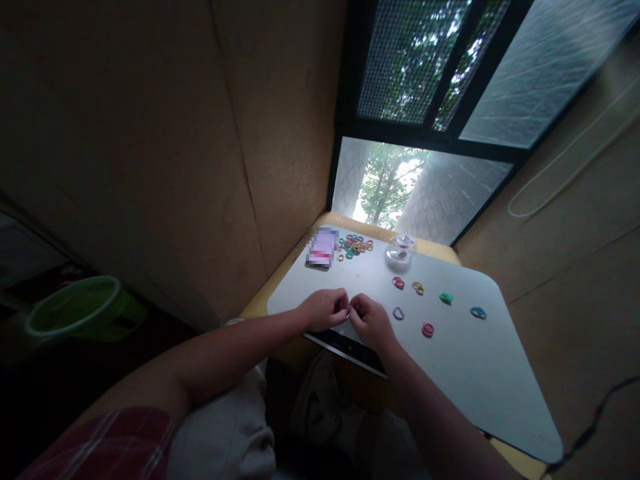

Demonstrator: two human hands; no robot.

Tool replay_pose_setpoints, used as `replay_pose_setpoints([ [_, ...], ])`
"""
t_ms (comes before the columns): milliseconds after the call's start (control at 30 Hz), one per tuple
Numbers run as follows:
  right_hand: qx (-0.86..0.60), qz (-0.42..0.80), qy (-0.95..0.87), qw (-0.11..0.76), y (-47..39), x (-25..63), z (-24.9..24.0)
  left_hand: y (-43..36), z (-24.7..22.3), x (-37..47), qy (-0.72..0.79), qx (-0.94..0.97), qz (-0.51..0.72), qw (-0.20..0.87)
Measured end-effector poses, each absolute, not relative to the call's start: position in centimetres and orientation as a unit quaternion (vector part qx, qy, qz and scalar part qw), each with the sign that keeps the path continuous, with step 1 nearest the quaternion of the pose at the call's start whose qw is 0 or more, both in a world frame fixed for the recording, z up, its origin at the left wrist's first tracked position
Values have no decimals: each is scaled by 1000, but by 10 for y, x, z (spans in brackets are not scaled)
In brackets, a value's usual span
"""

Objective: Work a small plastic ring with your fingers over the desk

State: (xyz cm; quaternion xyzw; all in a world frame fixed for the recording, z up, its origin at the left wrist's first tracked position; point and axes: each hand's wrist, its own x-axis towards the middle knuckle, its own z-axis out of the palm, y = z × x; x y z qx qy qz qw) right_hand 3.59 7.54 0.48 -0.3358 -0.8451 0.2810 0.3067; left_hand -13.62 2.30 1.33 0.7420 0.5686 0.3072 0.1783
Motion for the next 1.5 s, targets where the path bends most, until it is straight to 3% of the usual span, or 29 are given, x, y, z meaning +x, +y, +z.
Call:
replay_pose_setpoints([
  [1500, -334, 286, -844, 307, 75, 36, 6, 22, 15, -134, 580, 740, 291, 177],
])
